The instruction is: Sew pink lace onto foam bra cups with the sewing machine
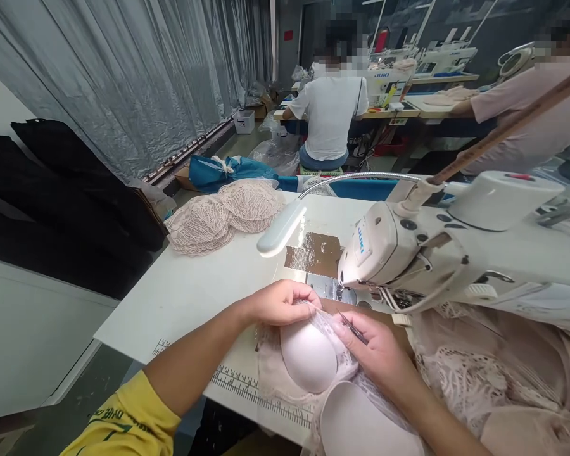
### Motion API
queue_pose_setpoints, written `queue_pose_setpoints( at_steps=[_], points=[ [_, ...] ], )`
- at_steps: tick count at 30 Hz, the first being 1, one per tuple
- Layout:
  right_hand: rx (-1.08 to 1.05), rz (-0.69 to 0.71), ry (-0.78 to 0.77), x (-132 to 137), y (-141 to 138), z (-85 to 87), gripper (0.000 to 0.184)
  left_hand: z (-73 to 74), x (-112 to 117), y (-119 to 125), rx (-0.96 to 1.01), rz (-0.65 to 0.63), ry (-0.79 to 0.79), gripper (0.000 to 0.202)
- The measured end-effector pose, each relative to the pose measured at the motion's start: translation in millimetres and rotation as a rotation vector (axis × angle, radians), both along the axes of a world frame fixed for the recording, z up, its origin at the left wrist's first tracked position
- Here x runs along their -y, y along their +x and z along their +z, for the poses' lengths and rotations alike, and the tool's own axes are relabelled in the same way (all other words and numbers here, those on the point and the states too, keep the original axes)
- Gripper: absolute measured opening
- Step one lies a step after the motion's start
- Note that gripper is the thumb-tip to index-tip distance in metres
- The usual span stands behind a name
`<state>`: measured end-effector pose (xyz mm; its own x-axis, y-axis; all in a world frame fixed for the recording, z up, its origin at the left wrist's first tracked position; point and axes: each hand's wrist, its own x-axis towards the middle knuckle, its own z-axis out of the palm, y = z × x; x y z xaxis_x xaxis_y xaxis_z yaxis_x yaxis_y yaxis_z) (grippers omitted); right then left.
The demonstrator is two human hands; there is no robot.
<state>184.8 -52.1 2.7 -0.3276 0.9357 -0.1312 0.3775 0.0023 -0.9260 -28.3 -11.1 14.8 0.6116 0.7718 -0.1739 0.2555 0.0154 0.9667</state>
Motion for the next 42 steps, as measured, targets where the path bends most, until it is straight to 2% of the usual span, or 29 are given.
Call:
queue_pose_setpoints(
  at_steps=[3, 5, 8, 11, 15, 21, 25, 27, 33, 38, 42],
  points=[
    [-0.027, -0.012, 0.005, 1, -1, 2.0, 0.032, 0.7, 4, 3, -0.073, -0.011, 0.138, 0.031],
    [-0.053, 0.005, 0.009, 2, -1, 2.7, 0.032, -1.3, 6, 7, -0.099, -0.001, 0.158, 0.035],
    [-0.067, 0.015, 0.010, 2, 1, 3.8, 0.030, -8.2, 7, 12, -0.051, 0.016, 0.068, 0.035],
    [-0.063, -0.035, -0.004, 3, 3, 2.3, 0.032, -14.2, 6, 15, -0.007, 0.025, -0.034, 0.039],
    [-0.033, -0.088, 0.008, 2, 9, -4.0, 0.038, -15.0, 6, 16, 0.042, 0.015, -0.109, 0.039],
    [-0.028, -0.072, 0.052, -1, 21, -4.6, 0.043, -12.9, 7, 17, 0.104, 0.009, -0.155, 0.035],
    [0.036, 0.015, 0.052, -2, 27, -3.8, 0.040, -12.3, 8, 17, 0.136, 0.004, -0.193, 0.035],
    [0.046, 0.042, 0.037, -2, 28, -3.9, 0.038, -12.4, 8, 18, 0.126, 0.013, -0.199, 0.036],
    [-0.019, -0.030, 0.019, 4, 21, -0.7, 0.033, -14.1, 9, 20, 0.099, 0.022, -0.198, 0.036],
    [-0.066, -0.072, -0.071, 5, 11, 2.0, 0.039, -15.5, 9, 22, 0.093, -0.015, -0.125, 0.035],
    [-0.033, -0.084, -0.094, 4, 8, 1.3, 0.038, -14.8, 5, 15, -0.005, -0.039, -0.071, 0.037]
  ],
)
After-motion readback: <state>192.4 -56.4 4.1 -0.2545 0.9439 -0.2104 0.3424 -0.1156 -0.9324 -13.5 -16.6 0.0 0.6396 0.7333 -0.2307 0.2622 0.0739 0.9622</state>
